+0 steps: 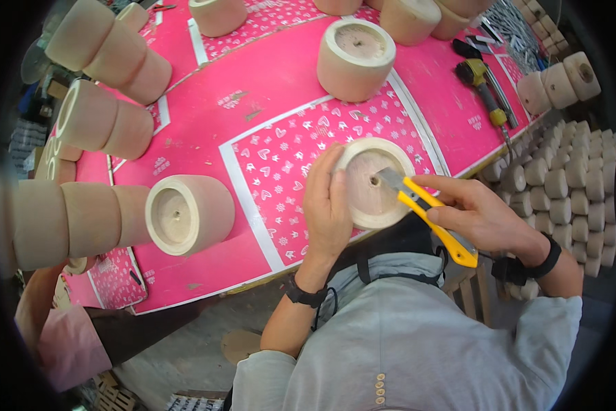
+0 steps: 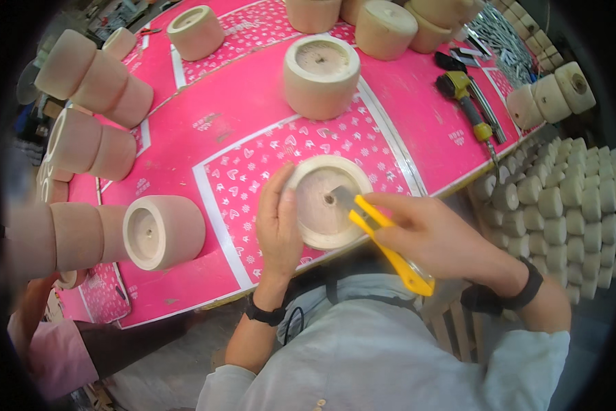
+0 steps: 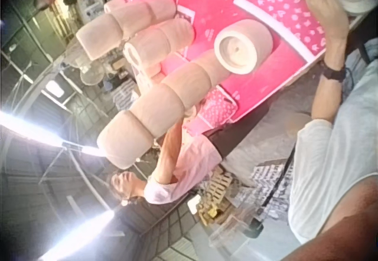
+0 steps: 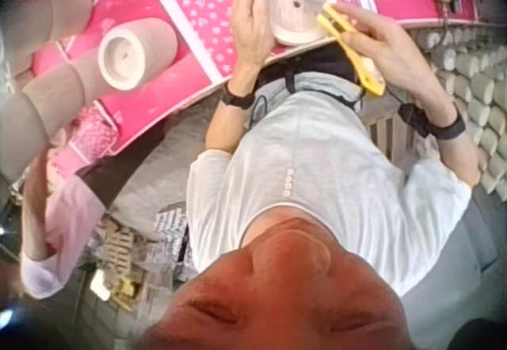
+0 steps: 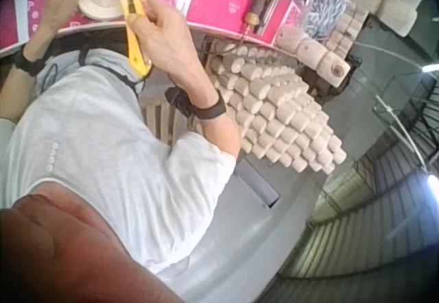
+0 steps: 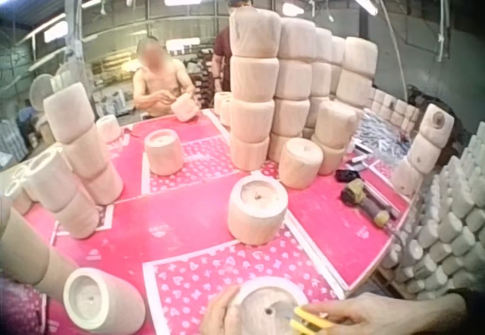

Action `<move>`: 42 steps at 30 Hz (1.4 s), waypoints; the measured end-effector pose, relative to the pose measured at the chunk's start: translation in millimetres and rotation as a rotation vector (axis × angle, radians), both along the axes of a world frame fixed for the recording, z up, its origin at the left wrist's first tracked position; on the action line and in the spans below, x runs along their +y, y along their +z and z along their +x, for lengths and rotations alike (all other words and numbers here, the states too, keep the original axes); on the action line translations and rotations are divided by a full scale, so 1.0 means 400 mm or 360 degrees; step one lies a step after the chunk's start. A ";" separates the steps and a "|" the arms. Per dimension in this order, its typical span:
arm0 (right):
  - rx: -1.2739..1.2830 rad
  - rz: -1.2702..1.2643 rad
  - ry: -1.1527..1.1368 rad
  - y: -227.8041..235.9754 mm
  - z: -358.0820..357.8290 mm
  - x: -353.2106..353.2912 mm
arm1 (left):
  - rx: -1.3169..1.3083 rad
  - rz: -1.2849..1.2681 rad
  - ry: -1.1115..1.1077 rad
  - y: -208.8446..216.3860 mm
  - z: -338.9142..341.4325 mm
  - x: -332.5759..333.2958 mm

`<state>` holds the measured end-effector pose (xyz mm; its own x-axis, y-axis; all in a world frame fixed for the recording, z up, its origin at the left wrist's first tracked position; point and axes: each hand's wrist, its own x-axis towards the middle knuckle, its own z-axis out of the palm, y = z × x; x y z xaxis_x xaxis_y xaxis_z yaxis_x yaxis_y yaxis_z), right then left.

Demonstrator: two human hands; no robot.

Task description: Finishing and stacking hollow wooden cylinders using a utility knife.

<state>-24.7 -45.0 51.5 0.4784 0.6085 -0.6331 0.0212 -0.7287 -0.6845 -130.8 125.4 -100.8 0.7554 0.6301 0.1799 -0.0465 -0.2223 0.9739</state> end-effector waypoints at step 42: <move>-0.0235 0.1125 -0.1220 -0.552 0.257 -0.150 | 0.1259 0.1588 0.0848 0.221 0.128 0.645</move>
